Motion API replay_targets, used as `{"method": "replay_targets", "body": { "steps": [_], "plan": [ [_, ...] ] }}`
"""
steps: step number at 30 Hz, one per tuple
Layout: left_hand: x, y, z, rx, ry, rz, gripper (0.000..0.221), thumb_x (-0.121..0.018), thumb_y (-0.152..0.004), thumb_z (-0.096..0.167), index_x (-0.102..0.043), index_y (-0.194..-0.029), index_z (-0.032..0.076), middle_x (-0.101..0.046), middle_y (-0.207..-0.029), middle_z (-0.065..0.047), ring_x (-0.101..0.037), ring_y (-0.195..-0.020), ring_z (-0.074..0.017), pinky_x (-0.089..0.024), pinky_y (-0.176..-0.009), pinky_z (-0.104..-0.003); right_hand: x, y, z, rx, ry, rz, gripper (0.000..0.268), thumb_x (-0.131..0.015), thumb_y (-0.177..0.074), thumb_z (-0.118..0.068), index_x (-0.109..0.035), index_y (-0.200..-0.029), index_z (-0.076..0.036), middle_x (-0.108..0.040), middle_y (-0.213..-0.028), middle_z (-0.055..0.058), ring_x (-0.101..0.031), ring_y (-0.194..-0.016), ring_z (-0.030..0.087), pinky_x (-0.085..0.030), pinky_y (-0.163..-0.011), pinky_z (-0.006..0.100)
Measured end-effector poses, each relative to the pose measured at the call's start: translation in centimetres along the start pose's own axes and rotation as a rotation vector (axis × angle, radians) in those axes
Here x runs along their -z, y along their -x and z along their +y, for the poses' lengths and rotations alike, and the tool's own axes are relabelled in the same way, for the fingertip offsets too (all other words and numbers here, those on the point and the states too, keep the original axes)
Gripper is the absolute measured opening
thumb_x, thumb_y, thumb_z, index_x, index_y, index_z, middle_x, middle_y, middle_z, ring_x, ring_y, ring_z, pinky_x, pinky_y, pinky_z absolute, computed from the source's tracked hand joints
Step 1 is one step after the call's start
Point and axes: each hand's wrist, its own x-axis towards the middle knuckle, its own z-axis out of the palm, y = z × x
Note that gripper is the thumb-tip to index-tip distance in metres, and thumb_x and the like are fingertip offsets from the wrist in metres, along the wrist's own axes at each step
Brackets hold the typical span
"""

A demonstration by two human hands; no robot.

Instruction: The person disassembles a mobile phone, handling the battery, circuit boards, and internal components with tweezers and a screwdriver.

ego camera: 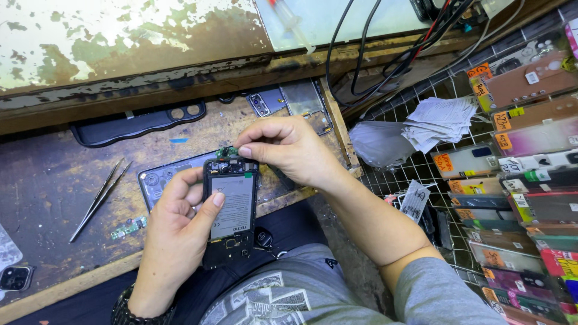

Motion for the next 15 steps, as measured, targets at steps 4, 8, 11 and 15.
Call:
{"method": "replay_targets", "body": {
  "steps": [4,8,11,15],
  "plan": [
    [0.1,0.1,-0.2,0.008,-0.004,0.009,0.037,-0.057,-0.097,-0.001,-0.051,-0.133,-0.004,-0.073,-0.119,-0.015,-0.070,-0.105,-0.0141,-0.058,-0.087,-0.027,-0.1,0.3,-1.0,0.094,0.213,-0.066,0.012,-0.069,-0.100,-0.005,-0.074,-0.109,0.001,-0.072,-0.103,0.004,-0.067,-0.098,0.012,-0.055,-0.088,0.027],
    [0.1,0.2,-0.2,0.003,-0.018,0.011,0.036,-0.057,-0.098,-0.001,-0.051,-0.134,-0.004,-0.074,-0.118,-0.015,-0.070,-0.105,-0.0140,-0.057,-0.087,-0.027,-0.6,0.5,-2.0,0.186,0.430,-0.084,0.012,-0.071,-0.098,-0.006,-0.075,-0.108,-0.001,-0.071,-0.100,0.006,-0.066,-0.097,0.015,-0.054,-0.086,0.029],
    [0.1,0.1,-0.2,0.005,-0.002,0.014,0.037,-0.057,-0.098,-0.001,-0.050,-0.134,-0.004,-0.074,-0.118,-0.015,-0.070,-0.105,-0.0142,-0.057,-0.088,-0.026,-1.1,0.3,-2.3,0.219,0.489,-0.081,0.013,-0.072,-0.097,-0.007,-0.075,-0.108,-0.003,-0.070,-0.099,0.005,-0.067,-0.095,0.016,-0.054,-0.084,0.029],
    [0.3,0.2,-0.3,0.007,0.010,0.011,0.037,-0.058,-0.097,-0.001,-0.050,-0.134,-0.004,-0.074,-0.119,-0.015,-0.070,-0.105,-0.0140,-0.056,-0.087,-0.026,-1.3,0.0,-2.4,0.212,0.475,-0.092,0.013,-0.072,-0.097,-0.007,-0.076,-0.109,-0.004,-0.070,-0.099,0.005,-0.068,-0.093,0.016,-0.055,-0.083,0.029]
  ]
}}
